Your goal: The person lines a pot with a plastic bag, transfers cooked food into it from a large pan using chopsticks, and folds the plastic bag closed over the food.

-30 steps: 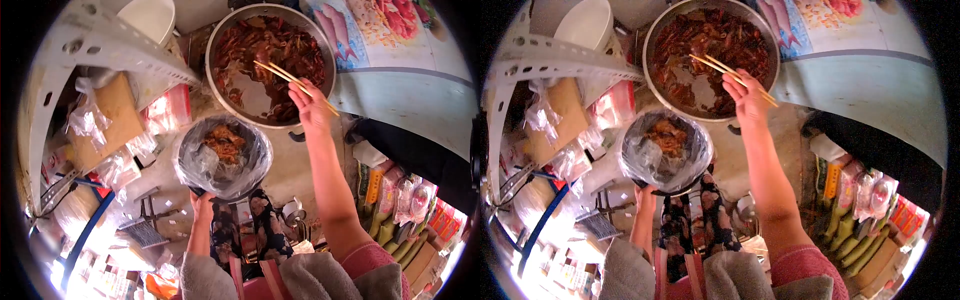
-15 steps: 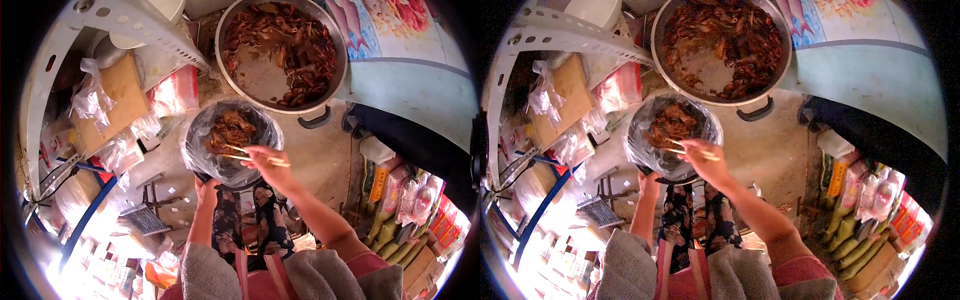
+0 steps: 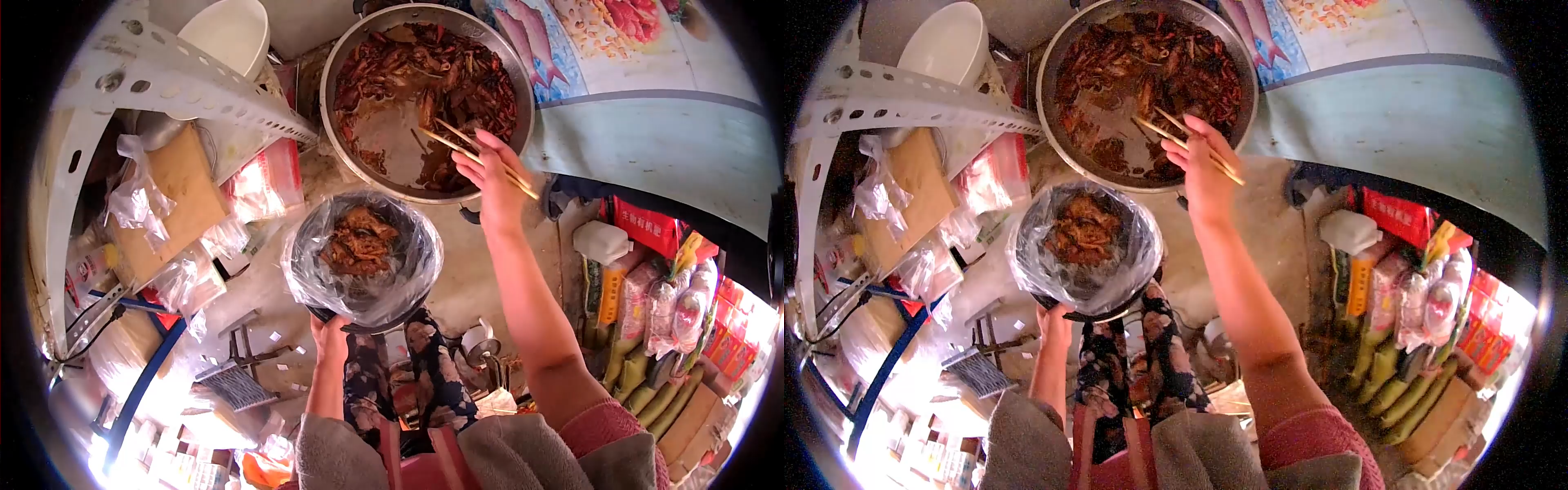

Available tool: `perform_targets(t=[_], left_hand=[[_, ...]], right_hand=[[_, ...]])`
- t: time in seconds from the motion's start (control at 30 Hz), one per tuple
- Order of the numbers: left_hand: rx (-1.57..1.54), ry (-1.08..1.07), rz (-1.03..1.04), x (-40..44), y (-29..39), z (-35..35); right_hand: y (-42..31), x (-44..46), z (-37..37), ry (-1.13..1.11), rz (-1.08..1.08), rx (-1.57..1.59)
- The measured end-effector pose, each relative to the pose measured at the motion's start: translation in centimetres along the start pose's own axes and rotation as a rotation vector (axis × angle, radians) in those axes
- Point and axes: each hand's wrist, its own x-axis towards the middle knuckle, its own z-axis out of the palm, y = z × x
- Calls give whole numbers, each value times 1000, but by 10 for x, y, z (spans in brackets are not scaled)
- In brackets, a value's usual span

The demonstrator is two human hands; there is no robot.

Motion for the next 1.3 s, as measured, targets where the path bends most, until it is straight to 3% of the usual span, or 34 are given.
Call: perform_targets(t=[0.23,0.4,0.7,0.9,0.97,1.07,1.2,1.23,1.3], left_hand=[[-13,-8,-25,2,4,2],[-7,32,-45,0,7,7],[23,0,1,8,9,9],[151,88,-16,12,3,3],[119,38,-9,13,5,6],[15,-18,5,12,5,11],[44,22,10,11,3,11],[73,30,-10,10,4,12],[126,32,-52,7,9,15]], right_hand=[[41,26,12,61,-5,143],[25,37,-19,83,177,279],[20,36,-57,-60,321,453],[-22,-11,-75,-314,388,516],[-21,-27,-84,-525,376,402],[-26,-75,-58,-378,383,17],[35,-115,-37,-647,105,-325],[39,-125,-32,-690,260,-448],[62,-141,-21,-761,24,-425]])
